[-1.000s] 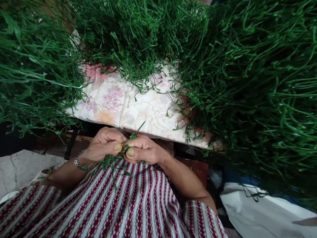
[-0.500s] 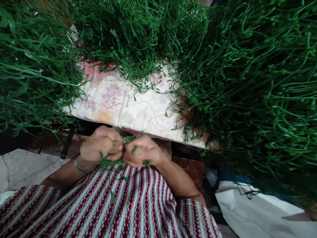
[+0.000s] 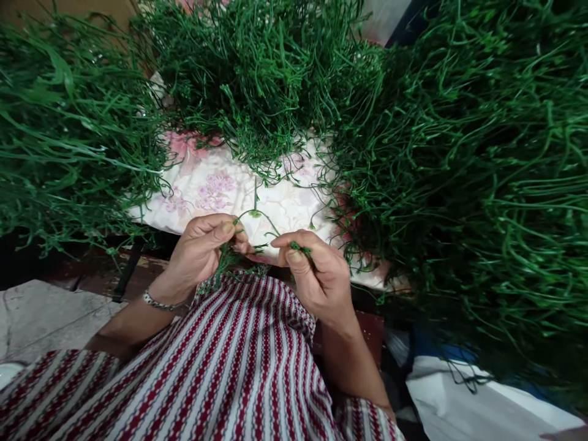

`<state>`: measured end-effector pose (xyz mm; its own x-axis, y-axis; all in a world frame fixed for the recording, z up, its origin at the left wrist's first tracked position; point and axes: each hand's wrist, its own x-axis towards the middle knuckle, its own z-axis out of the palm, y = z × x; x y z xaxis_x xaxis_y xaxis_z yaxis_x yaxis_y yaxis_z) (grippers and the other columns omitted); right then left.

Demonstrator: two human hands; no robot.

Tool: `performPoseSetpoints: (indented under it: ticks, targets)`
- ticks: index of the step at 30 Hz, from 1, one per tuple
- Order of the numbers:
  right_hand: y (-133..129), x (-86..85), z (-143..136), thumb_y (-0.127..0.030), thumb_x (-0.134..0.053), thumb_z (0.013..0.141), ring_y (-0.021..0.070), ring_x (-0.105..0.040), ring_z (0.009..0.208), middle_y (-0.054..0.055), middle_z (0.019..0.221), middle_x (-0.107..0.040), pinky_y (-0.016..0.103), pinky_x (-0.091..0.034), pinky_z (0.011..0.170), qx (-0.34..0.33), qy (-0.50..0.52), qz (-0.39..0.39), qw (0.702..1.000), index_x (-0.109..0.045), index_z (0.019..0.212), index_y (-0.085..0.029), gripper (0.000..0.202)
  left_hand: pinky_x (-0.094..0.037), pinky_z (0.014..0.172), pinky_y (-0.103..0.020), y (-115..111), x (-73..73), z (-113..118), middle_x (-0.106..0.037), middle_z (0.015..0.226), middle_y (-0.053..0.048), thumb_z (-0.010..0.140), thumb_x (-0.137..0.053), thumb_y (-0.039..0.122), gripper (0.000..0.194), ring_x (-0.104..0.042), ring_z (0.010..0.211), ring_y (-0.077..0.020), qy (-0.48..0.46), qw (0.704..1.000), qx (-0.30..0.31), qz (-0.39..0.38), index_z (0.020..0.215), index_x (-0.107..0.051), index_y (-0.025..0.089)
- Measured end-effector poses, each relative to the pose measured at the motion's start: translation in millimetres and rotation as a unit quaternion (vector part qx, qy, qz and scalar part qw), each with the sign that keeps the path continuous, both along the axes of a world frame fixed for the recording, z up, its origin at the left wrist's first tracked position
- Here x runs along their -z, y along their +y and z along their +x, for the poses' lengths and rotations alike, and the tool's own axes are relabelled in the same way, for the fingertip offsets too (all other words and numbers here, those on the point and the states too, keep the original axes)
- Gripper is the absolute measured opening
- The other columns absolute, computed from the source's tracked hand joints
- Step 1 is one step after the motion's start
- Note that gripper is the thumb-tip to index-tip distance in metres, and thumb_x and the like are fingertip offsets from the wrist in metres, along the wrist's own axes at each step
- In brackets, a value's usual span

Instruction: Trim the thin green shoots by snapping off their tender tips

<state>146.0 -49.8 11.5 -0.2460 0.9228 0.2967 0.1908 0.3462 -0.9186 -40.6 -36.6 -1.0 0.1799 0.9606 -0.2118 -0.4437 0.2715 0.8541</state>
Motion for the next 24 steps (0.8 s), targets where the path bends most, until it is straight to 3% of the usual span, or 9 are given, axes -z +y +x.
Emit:
performPoseSetpoints:
  ticks: [4, 9, 13, 16, 20, 24]
  targets:
    - [-0.9, -4.1, -9.3, -0.018, -0.049, 0.087, 0.0113, -0.061, 0.07, 0.003, 0.079, -0.065, 0.022, -0.047, 0.066, 0.01, -0.128, 0.073, 0.989, -0.062, 0.093, -0.017, 0.014, -0.047, 0.068, -0.023, 3.5, 2.4, 9.6, -0.06, 0.069, -0.002, 0.079, -0.061, 0.028, 0.02, -0.057, 0.068, -0.0108, -0.018, 0.999, 0.0, 0.035, 0.067, -0.066, 0.014]
    - [2.8, 18.3, -25.9, -0.021, -0.053, 0.086, 0.0153, -0.063, 0.089, 0.008, 0.098, -0.066, 0.025, -0.049, 0.077, -0.003, -0.204, 0.06, 0.977, -0.056, 0.108, -0.015, 0.023, -0.047, 0.075, -0.022, 4.6, 6.6, 12.5, -0.059, 0.094, -0.006, 0.079, -0.06, 0.024, 0.016, -0.056, 0.09, -0.0137, -0.051, 0.997, 0.013, 0.056, 0.071, -0.07, 0.015]
    - [6.0, 34.3, -30.0, -0.023, -0.054, 0.085, 0.0135, -0.062, 0.077, 0.004, 0.083, -0.066, 0.023, -0.049, 0.07, -0.019, -0.184, 0.078, 0.98, -0.06, 0.093, -0.016, 0.012, -0.045, 0.089, -0.027, 3.4, 10.9, 13.2, -0.057, 0.108, -0.007, 0.078, -0.062, 0.028, 0.015, -0.053, 0.106, -0.0181, -0.073, 0.995, 0.032, 0.054, 0.073, -0.071, 0.016]
    - [7.4, 36.7, -28.1, -0.019, -0.052, 0.085, 0.0133, -0.061, 0.072, 0.004, 0.077, -0.064, 0.023, -0.047, 0.067, 0.012, -0.167, 0.112, 0.979, -0.06, 0.085, -0.016, 0.009, -0.045, 0.089, -0.028, 3.3, 12.3, 13.2, -0.059, 0.103, -0.007, 0.078, -0.062, 0.029, 0.017, -0.056, 0.097, -0.0162, -0.061, 0.997, 0.014, 0.044, 0.071, -0.069, 0.016]
    - [7.2, 33.5, -23.8, -0.019, -0.051, 0.086, 0.0148, -0.059, 0.071, 0.005, 0.077, -0.064, 0.025, -0.045, 0.066, 0.03, -0.209, 0.111, 0.971, -0.059, 0.085, -0.017, 0.008, -0.046, 0.072, -0.022, 3.0, 14.6, 10.0, -0.057, 0.072, -0.001, 0.077, -0.064, 0.028, 0.015, -0.056, 0.073, -0.0105, 0.005, 0.996, -0.063, 0.057, 0.069, -0.067, 0.015]
    - [5.8, 33.9, -22.8, -0.02, -0.049, 0.087, 0.0148, -0.058, 0.072, 0.005, 0.078, -0.064, 0.025, -0.044, 0.068, 0.014, -0.235, 0.095, 0.967, -0.059, 0.087, -0.017, 0.011, -0.045, 0.061, -0.021, -0.1, 19.6, 4.8, -0.06, 0.075, -0.001, 0.072, -0.07, 0.027, 0.012, -0.055, 0.065, -0.0094, 0.004, 0.999, -0.025, 0.029, 0.075, -0.066, 0.016]
